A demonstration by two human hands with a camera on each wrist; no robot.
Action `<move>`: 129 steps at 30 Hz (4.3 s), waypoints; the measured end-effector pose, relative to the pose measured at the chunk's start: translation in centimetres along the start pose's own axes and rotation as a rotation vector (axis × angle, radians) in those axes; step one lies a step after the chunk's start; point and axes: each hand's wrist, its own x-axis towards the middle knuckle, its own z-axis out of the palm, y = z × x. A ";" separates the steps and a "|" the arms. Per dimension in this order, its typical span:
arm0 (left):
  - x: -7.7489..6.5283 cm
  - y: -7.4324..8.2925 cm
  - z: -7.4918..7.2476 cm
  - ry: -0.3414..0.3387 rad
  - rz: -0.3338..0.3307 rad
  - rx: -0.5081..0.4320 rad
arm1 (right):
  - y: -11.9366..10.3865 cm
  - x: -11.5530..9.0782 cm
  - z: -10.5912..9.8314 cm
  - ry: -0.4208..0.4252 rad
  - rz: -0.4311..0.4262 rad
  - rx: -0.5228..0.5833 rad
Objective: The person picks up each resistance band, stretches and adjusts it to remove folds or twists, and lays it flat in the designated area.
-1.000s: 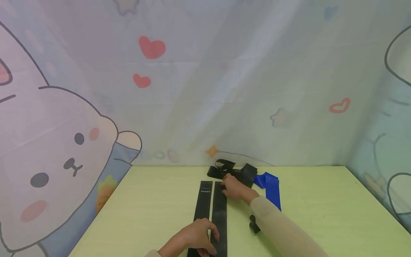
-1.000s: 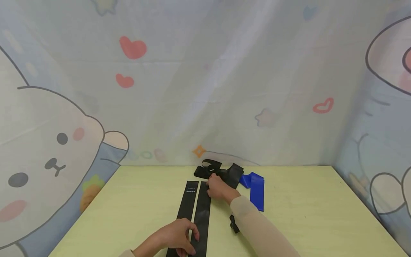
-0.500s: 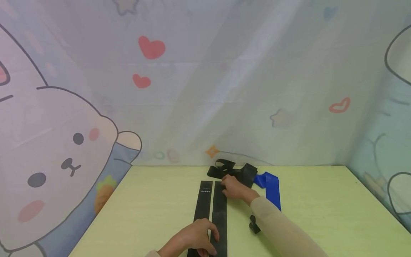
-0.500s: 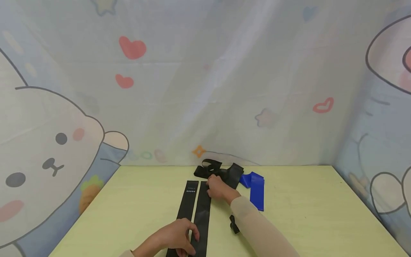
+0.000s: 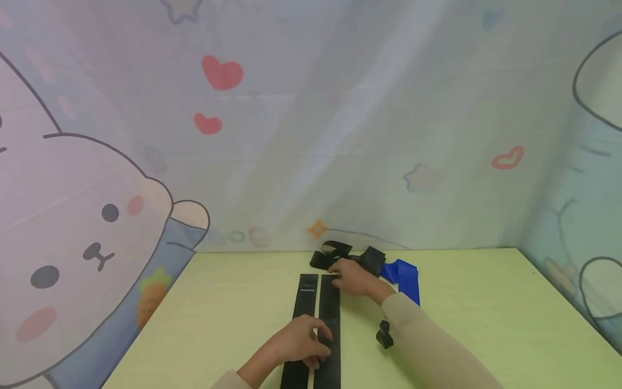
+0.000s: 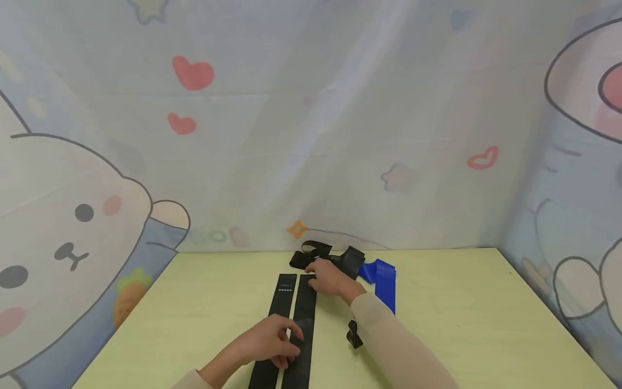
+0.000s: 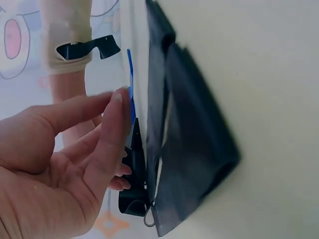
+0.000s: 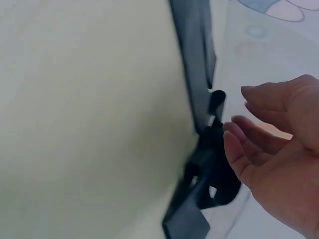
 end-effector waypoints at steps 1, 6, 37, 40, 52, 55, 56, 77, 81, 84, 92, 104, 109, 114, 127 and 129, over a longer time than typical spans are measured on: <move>0.2 0.1 -0.2 0.016 0.014 -0.008 | -0.2 0.0 -0.3 0.007 0.013 0.024; 1.0 0.6 -1.4 0.103 0.063 -0.027 | -0.7 -0.2 -1.8 0.066 0.086 0.084; 12.6 0.3 -3.8 0.478 0.115 0.192 | 2.6 2.2 -3.8 0.092 0.154 0.015; 13.6 0.3 -3.5 0.472 0.108 0.213 | 2.6 2.3 -3.7 0.042 0.136 -0.027; 17.6 0.0 -2.7 0.640 0.061 0.318 | 3.4 3.3 -3.5 -0.018 0.163 -0.180; 17.9 -0.1 -2.5 0.649 0.065 0.313 | 3.7 3.2 -3.1 -0.007 0.194 -0.150; 17.9 -0.2 -2.5 0.639 0.067 0.318 | 3.7 3.2 -3.0 -0.009 0.198 -0.140; 17.7 1.1 -2.6 0.573 0.150 0.259 | 4.7 2.1 -2.6 0.357 0.133 -0.029; 17.0 1.4 -2.5 0.524 0.162 0.137 | 4.3 1.8 -2.9 0.446 0.130 0.039; 16.8 1.3 -2.5 0.497 0.162 0.077 | 4.0 1.9 -3.1 0.478 0.160 0.110; 16.8 0.7 -2.5 0.449 0.166 -0.022 | 3.5 2.5 -3.9 0.621 0.190 0.238; 16.7 -0.7 -2.5 0.482 0.098 0.428 | 2.9 2.7 -4.7 0.942 0.098 0.409; 16.7 -1.1 -2.6 0.552 0.105 0.412 | 2.9 2.5 -4.7 0.975 0.076 0.441; 17.6 -1.5 -2.6 0.588 0.043 0.441 | 2.9 2.6 -4.5 1.009 0.050 0.440; 17.9 0.7 -4.1 0.790 0.139 0.117 | 3.3 2.0 -7.3 1.110 0.209 0.606; 17.6 1.2 -4.3 0.760 0.133 -0.023 | 3.3 1.9 -7.7 1.141 0.231 0.653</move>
